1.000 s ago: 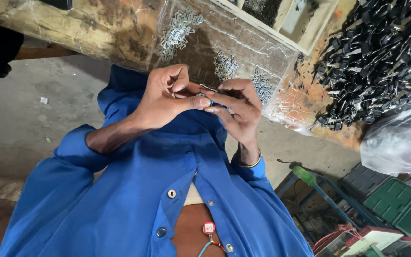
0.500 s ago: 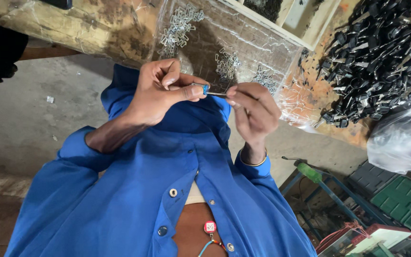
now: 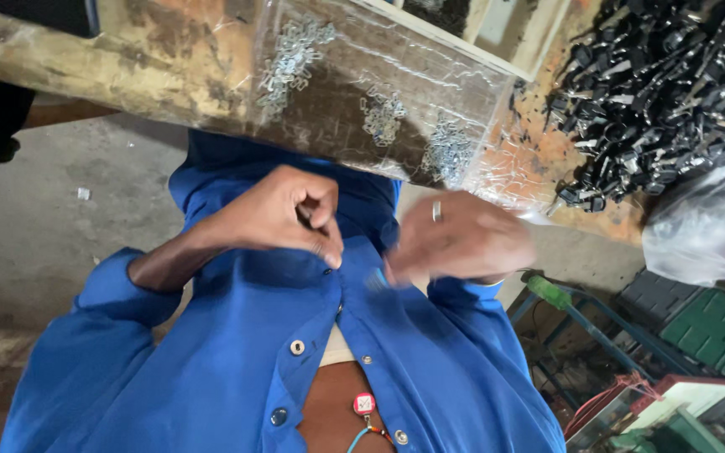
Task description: The person sits at a workbench and assembles small metal lock components by hand, picking parts from piles and a compartment tray, fitting pieces together, and placing finished assemblies on the bench. They repeat the fitting cycle with successive components throughout the clip.
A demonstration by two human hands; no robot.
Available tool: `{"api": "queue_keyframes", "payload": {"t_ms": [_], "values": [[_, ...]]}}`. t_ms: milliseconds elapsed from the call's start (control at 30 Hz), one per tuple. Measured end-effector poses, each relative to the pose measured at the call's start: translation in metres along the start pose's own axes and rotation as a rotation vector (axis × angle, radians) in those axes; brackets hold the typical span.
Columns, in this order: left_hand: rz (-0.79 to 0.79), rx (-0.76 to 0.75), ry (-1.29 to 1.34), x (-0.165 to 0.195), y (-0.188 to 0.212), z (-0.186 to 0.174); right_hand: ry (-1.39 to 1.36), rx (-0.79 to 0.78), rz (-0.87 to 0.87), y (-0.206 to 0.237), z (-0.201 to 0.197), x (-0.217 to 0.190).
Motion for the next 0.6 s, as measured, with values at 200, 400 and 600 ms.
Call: {"api": "queue_keyframes", "payload": {"t_ms": [200, 400, 600], "values": [[-0.084, 0.007, -0.226, -0.004, -0.002, 0.007, 0.998, 1.104, 0.626, 0.049, -0.073, 0.001], [0.010, 0.098, -0.221, 0.012, -0.010, 0.001, 1.289, 0.989, 0.717, 0.085, -0.131, -0.009], [0.216, 0.188, -0.436, 0.056, -0.015, -0.008, 0.934, 0.620, 1.174, 0.150, -0.139, 0.032]]}}
Point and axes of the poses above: each hand's wrist, its own y-axis away from the middle knuckle, its own z-axis out of the palm, x = y × z, the point moved 6 cm from there along -y, towards the middle knuckle, and after that the axes turned 6 degrees about y, right-handed, at the moved point
